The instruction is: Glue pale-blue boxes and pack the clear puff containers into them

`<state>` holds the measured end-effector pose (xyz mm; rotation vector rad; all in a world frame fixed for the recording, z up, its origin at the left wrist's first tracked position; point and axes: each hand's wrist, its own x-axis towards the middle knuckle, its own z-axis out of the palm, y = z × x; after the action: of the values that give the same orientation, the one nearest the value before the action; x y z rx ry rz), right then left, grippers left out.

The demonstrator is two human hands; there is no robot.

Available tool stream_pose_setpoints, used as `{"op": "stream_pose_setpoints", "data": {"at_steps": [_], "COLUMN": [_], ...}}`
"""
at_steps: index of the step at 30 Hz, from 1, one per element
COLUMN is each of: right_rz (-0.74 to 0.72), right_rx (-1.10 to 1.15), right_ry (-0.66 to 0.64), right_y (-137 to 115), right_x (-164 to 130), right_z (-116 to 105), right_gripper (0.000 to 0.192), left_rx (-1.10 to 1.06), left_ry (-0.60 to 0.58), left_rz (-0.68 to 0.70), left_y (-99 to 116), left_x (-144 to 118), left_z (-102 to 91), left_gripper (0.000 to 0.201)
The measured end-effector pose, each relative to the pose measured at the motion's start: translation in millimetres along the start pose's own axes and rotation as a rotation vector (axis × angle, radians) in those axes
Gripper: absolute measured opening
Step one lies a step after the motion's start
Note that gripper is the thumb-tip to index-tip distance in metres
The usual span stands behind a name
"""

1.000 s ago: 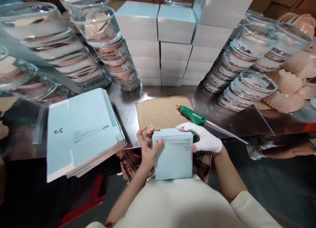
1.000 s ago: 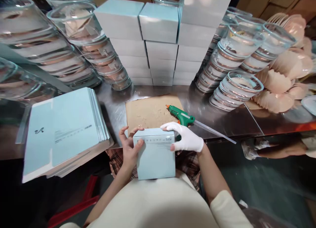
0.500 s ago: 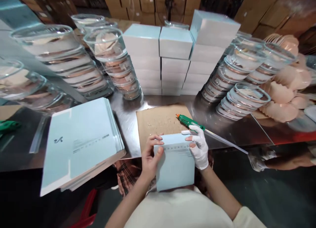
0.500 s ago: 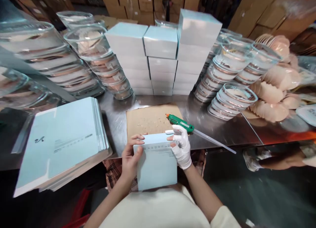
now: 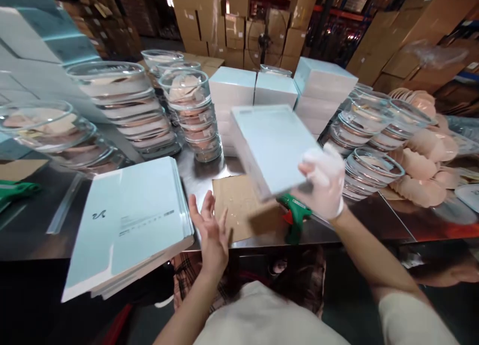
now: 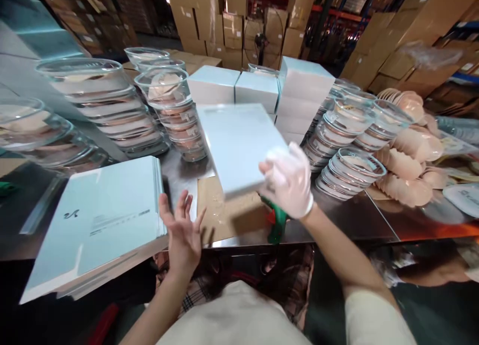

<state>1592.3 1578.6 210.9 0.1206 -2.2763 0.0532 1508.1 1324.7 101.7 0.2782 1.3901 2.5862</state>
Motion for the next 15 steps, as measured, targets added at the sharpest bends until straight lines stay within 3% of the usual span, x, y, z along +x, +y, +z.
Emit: {"op": "stream_pose_setpoints", "data": {"at_steps": [4, 7, 8, 11, 13, 15], "right_rz": [0.132, 0.287, 0.316, 0.329, 0.299, 0.255], "right_rx": [-0.356, -0.423, -0.415, -0.386, -0.377, -0.355], "right_ry": [0.025, -0.059, -0.082, -0.103, -0.107, -0.132], "right_y": [54.7, 82.3, 89.4, 108.8, 119.8, 125.6], "right_x": [158.6, 225.0, 232.9, 229.9, 222.8, 220.6], "right_z": [19.4, 44.6, 51.2, 62.2, 62.8, 59.6], "right_gripper": [0.069, 0.04, 0.036, 0.056, 0.062, 0.076], "left_rx": [0.21, 0.37, 0.423, 0.679, 1.061, 1.438], "left_ry": [-0.26, -0.304, -0.271, -0.096, 0.116, 0.338], "left_rz": [0.177, 0.378, 0.454, 0.594, 0.515, 0.268], "left_y": [0.3, 16.9, 27.6, 74.5, 112.4, 145.7], "left_x": [-23.0, -33.9, -34.9, -23.1, 1.6, 38.2], "left_z": [-7.9, -26.8, -37.5, -80.0, -110.3, -135.2], "left_gripper": [0.077, 0.065, 0.063, 0.057, 0.057, 0.061]}}
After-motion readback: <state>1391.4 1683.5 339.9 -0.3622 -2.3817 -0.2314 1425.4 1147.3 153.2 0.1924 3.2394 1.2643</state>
